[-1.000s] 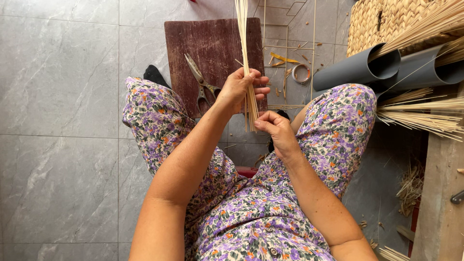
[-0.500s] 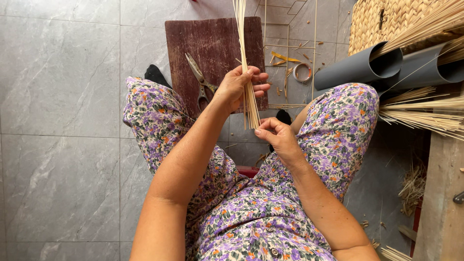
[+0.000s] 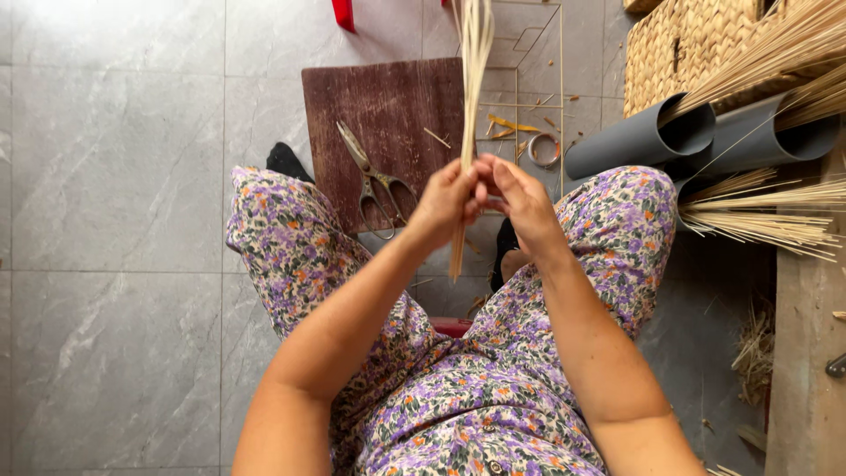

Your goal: The person sits on a low stool and trims thin bamboo sticks with scissors, then aligns and arranges the trimmed sticks against a wire frame resting on a small board, working the sticks on their lap and gathering them into a bundle.

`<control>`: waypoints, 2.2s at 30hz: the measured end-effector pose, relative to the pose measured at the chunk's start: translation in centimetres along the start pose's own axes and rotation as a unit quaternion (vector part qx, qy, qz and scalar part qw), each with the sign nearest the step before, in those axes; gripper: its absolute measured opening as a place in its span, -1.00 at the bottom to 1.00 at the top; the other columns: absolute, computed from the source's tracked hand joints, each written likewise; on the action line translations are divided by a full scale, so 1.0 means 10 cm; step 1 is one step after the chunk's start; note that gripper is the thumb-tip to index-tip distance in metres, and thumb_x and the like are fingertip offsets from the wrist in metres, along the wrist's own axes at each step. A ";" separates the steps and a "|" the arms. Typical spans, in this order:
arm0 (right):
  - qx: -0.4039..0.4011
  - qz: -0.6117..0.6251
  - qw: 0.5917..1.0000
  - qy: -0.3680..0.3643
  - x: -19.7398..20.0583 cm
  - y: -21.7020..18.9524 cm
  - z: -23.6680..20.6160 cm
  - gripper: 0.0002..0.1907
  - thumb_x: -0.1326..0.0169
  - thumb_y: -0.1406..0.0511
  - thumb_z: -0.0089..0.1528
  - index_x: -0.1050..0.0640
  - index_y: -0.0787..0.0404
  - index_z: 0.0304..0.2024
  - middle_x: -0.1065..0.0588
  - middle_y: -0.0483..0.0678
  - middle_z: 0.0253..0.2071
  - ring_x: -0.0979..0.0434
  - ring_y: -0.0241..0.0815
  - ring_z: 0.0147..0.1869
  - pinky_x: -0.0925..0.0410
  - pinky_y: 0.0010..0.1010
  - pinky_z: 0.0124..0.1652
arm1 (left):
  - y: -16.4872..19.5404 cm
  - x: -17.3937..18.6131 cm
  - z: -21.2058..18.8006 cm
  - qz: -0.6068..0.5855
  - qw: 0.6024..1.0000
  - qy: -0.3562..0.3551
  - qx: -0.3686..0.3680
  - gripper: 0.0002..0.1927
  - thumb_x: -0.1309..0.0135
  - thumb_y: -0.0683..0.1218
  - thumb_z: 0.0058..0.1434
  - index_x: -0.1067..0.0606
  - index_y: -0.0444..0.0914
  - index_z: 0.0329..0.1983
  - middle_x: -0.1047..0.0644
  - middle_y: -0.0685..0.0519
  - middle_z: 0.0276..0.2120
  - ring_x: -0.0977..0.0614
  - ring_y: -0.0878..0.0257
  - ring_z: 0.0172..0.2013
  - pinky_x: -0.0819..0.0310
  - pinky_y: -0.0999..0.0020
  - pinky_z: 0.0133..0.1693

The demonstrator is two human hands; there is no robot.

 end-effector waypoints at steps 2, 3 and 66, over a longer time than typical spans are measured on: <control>-0.028 0.029 0.999 -0.011 -0.04 -0.05 0.26 -0.39 0.08 -0.03 0.38 -0.41 0.28 0.26 -0.58 0.01 0.00 -0.55 -0.26 -0.10 -0.42 -0.38 -0.20 | -0.10 -0.11 -0.14 0.048 0.998 0.007 -0.037 -0.76 0.19 -0.02 0.53 -0.45 -0.22 -0.11 -0.34 0.24 -0.62 -0.29 0.47 -0.68 -0.13 0.55 -0.67; -0.040 0.025 0.999 -0.018 -0.03 -0.08 0.35 -0.43 0.08 -0.02 0.36 -0.42 0.25 0.23 -0.58 0.02 -0.04 -0.57 -0.26 -0.09 -0.44 -0.40 -0.18 | -0.14 -0.16 -0.22 0.070 0.996 0.011 -0.055 -0.74 0.20 0.00 0.53 -0.46 -0.22 -0.15 -0.28 0.27 -0.65 -0.25 0.48 -0.70 -0.06 0.55 -0.68; -0.078 -0.035 0.990 0.111 0.26 0.84 0.70 -0.39 0.13 -0.13 0.37 -0.60 0.25 -0.05 -0.57 -0.07 -0.39 -0.47 -0.35 -0.51 -0.31 -0.53 -0.58 | -0.41 0.22 -0.98 0.009 0.986 0.050 0.161 -0.71 0.20 0.05 0.49 -0.38 -0.18 -0.29 -0.10 0.28 -0.71 -0.04 0.48 -0.75 0.15 0.49 -0.72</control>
Point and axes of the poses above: each hand's wrist, its own z-axis towards the middle knuckle, its own x-axis out of the back of the hand, y = z × x, the point moved 9 cm from there along z, towards the middle knuckle
